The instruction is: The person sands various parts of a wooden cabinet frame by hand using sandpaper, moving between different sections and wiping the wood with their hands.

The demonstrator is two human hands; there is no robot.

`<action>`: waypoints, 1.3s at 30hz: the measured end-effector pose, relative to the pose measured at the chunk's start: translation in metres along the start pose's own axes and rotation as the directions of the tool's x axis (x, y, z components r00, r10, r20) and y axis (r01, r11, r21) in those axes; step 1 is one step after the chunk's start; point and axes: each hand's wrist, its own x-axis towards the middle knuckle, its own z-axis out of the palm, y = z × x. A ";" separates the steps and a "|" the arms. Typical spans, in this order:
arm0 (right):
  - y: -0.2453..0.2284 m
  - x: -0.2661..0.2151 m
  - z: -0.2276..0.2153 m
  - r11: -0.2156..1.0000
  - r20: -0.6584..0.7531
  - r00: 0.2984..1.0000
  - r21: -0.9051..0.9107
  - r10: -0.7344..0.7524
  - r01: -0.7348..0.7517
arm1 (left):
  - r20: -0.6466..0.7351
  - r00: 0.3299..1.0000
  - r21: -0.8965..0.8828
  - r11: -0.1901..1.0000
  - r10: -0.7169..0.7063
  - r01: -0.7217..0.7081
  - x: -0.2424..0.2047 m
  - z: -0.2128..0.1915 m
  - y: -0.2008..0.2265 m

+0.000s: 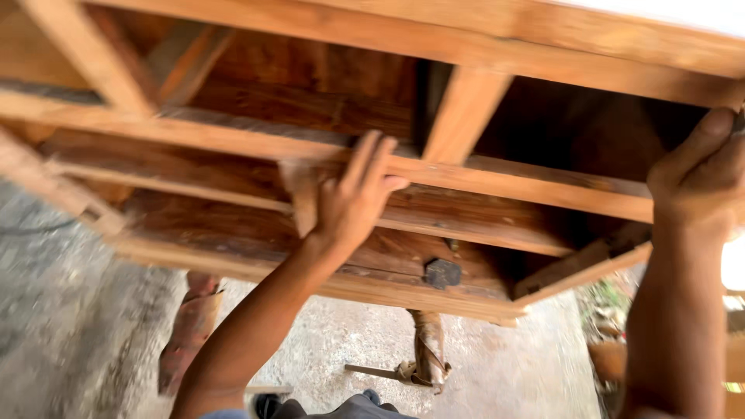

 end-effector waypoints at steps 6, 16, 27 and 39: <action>-0.117 0.068 0.056 0.789 -0.103 0.790 -0.217 -0.604 0.575 | 0.201 0.979 -0.095 0.995 0.014 0.005 0.013 -0.003 -0.010; -0.171 0.030 0.079 0.984 -0.118 0.993 -0.179 -0.029 0.008 | -0.303 0.780 0.309 0.830 0.548 -0.464 0.136 -0.118 -0.067; -0.257 0.060 0.122 0.945 -0.270 0.948 -0.316 -0.170 0.079 | -0.296 0.744 0.280 0.799 0.599 -0.532 0.188 -0.083 -0.089; -0.204 0.055 0.083 0.961 -0.276 0.952 -0.199 0.131 -0.190 | -0.319 0.737 0.320 0.800 0.596 -0.508 0.188 -0.085 -0.088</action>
